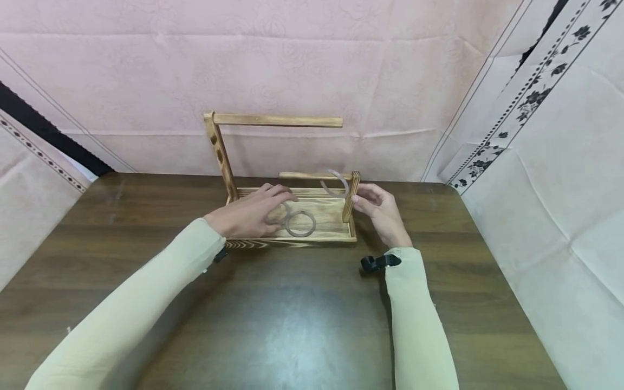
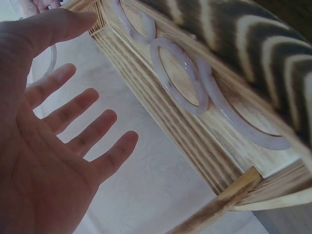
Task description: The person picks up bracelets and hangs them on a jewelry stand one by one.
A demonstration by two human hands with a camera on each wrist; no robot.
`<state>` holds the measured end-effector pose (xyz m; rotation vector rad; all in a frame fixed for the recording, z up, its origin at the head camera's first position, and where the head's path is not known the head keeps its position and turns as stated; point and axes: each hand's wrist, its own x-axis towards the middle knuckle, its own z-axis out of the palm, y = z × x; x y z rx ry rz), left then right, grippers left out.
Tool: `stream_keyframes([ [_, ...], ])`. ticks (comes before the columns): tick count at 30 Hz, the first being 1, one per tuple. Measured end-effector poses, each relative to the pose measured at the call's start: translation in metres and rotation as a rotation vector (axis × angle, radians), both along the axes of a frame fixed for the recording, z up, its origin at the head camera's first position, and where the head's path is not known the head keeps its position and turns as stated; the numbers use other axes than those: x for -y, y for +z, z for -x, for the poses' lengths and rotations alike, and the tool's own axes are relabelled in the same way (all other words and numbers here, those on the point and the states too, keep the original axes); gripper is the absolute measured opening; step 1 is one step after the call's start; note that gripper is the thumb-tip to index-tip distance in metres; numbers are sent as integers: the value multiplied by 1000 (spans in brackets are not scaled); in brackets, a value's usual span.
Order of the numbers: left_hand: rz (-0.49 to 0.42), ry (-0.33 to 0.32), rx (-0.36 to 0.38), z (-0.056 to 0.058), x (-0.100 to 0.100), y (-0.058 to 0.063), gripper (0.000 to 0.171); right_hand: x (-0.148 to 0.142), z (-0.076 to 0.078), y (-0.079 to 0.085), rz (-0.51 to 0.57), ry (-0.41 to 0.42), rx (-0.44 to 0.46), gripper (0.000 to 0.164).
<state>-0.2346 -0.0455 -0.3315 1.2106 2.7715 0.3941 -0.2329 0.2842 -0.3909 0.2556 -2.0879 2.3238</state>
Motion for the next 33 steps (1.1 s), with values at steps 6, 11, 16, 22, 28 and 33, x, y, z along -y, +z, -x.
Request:
stream_keyframes([
  [6, 20, -12, -10, 0, -8, 3, 70, 1, 1, 0, 12, 7, 1, 21],
  [11, 40, -29, -5, 1, -16, 3, 70, 1, 2, 1, 16, 7, -3, 21],
  [16, 75, -26, 19, 3, -24, 2, 71, 0, 1, 2, 11, 7, 1, 21],
  [22, 95, -14, 64, 4, -34, 0, 72, 0, 0, 2, 13, 8, 6, 21],
  [28, 90, -29, 77, 4, -42, -1, 69, 0, 1, 3, 10, 10, 6, 23],
  [33, 131, -47, 76, 4, -48, -3, 61, -1, 1, 2, 8, 9, 8, 22],
])
